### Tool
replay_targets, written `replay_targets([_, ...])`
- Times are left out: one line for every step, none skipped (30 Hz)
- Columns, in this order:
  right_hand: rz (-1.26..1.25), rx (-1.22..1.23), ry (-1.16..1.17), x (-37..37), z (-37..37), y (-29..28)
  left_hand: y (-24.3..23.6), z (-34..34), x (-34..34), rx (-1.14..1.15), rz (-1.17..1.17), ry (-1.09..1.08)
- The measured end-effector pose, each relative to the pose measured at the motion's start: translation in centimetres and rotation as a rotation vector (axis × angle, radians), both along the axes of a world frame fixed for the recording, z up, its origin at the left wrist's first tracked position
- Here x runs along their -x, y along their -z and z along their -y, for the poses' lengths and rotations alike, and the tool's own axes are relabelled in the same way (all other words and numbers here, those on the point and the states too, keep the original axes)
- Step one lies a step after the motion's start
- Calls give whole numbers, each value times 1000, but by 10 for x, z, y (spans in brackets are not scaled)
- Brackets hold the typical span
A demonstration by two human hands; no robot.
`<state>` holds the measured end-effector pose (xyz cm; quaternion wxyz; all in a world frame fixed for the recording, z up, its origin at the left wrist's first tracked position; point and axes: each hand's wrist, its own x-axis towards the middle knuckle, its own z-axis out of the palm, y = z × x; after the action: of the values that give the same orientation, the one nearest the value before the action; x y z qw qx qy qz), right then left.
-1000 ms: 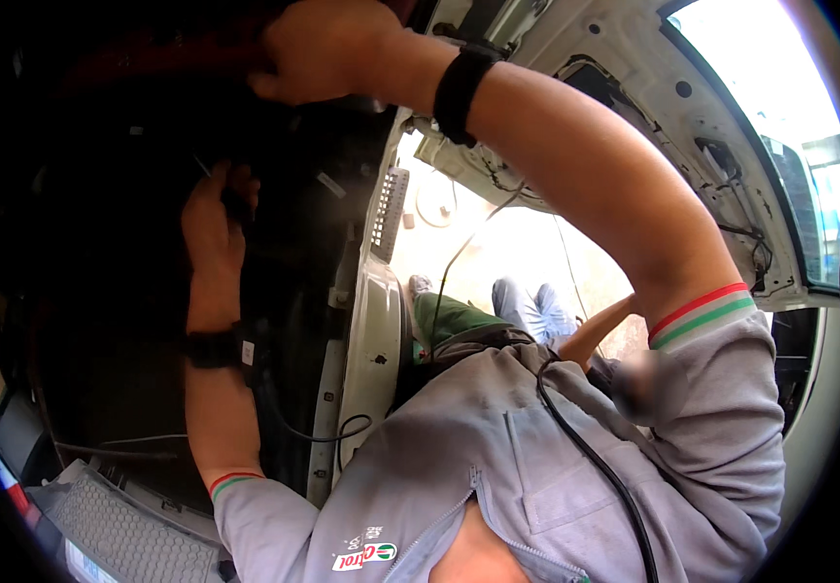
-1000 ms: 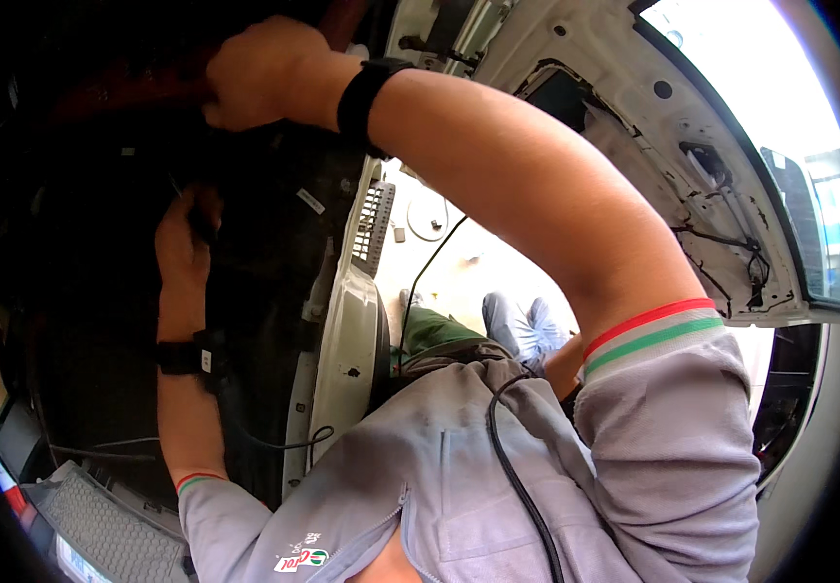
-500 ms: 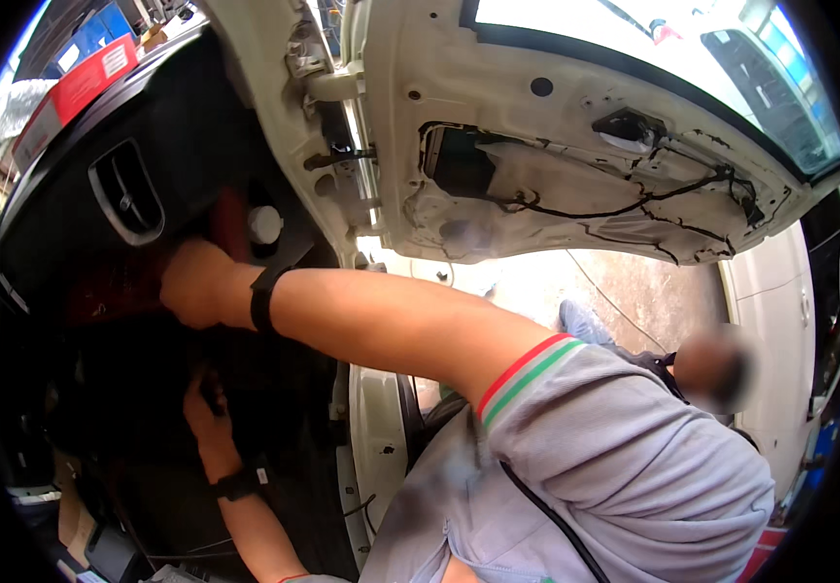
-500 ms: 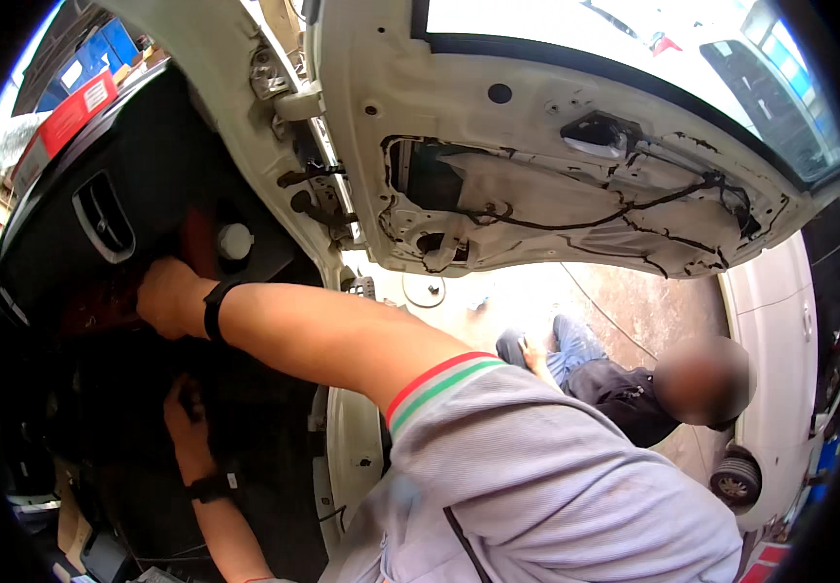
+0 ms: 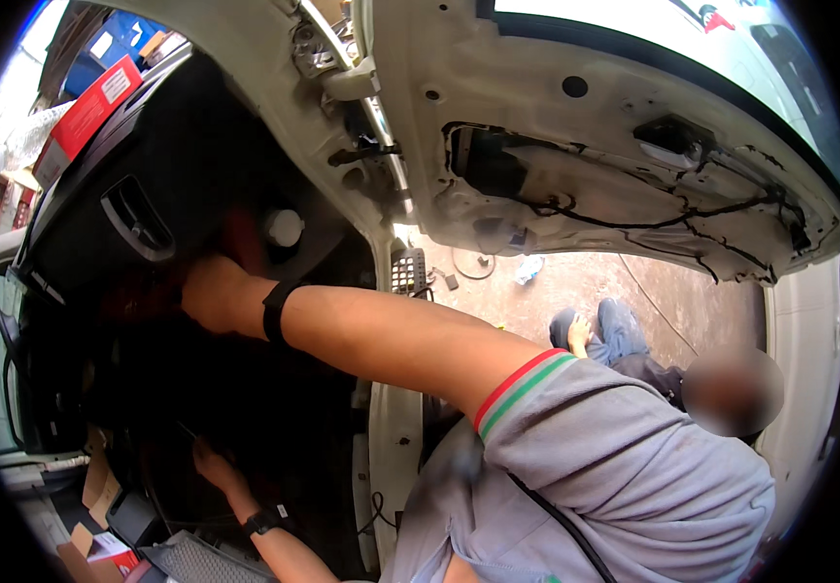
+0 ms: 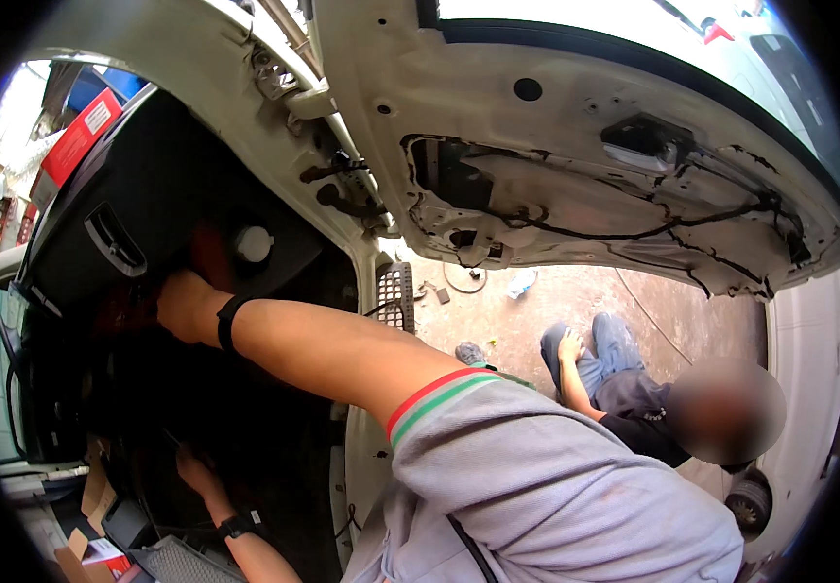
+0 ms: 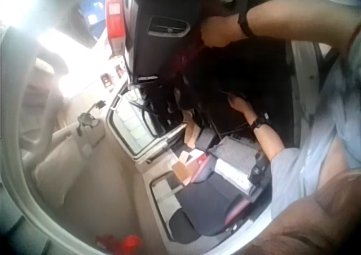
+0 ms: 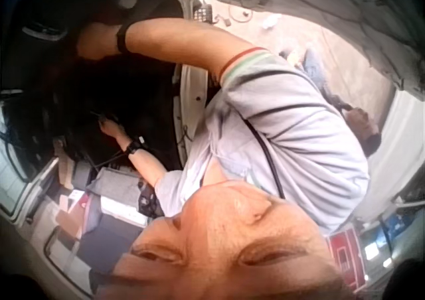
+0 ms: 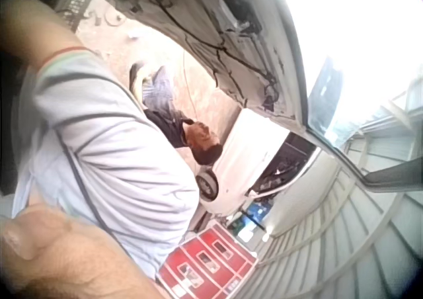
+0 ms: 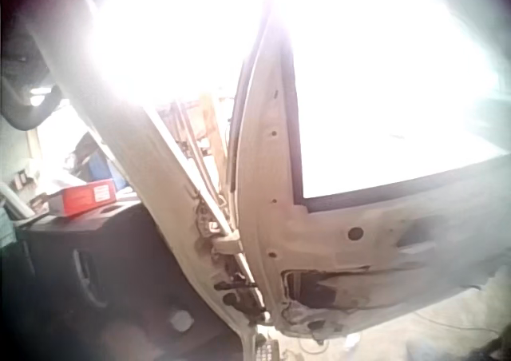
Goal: The person removes various interior panels from the passenger side and dashboard of a truck, using their hands and occasionally a tool to pry off plastic covers and remove paper documents from a storage folder.
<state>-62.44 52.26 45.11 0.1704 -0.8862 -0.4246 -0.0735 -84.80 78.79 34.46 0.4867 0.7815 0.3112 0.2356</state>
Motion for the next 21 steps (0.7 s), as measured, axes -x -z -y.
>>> replay_targets([0,-3,-13,-1,0,0,1,4,-3,-3,0,-13])
replay_targets([7,23,0,-1,-1,0,-3,10,-5,-82,-7,-7])
replay_targets([14,48,14,-1,-1,1,-3,12,-6,-126,-11,-11])
replay_targets([15,34,-6,-3,-4,5,-5,12,-5,-173,-18,-20])
replay_targets([36,-26,-2,-6,-5,9,-5,10,-4,-137,2,28])
replay_targets([55,-87,5,-7,-7,11,-6,7,-3,-101,22,78])
replay_targets([54,-96,-5,-6,-5,10,-7,11,-5,-110,21,68])
replay_targets([68,-60,-1,-4,-2,9,-8,19,-8,-137,36,50])
replay_targets([83,-24,4,-3,-1,7,-6,18,-7,-155,42,40])
replay_targets([82,-35,-1,-2,-4,8,-6,17,-5,-175,50,28])
replay_targets([92,-82,5,-2,-5,9,-3,8,-1,-113,15,15])
replay_targets([102,-128,12,-1,-6,10,-3,2,3,-52,-19,3])
replay_targets([111,-130,15,-3,-5,10,-6,9,0,-54,-11,6])
replay_targets([131,-102,9,-3,-3,11,-7,18,-2,-103,11,25])
replay_targets([150,-74,4,-5,-1,12,-8,25,-6,-152,32,44])
replay_targets([157,-77,-3,-3,0,11,-7,22,-5,-155,39,35])
replay_targets([152,-85,0,-2,2,10,-4,20,-4,-205,33,78])
replay_targets([147,-92,3,-2,4,10,-1,18,-6,-230,32,97])
replay_targets([152,-89,0,-2,5,11,0,19,-8,-252,31,118])
replay_targets([152,-94,9,-3,6,12,3,22,-11,-210,22,97])
replay_targets([155,-114,1,0,3,8,-4,23,-6,-181,15,58])
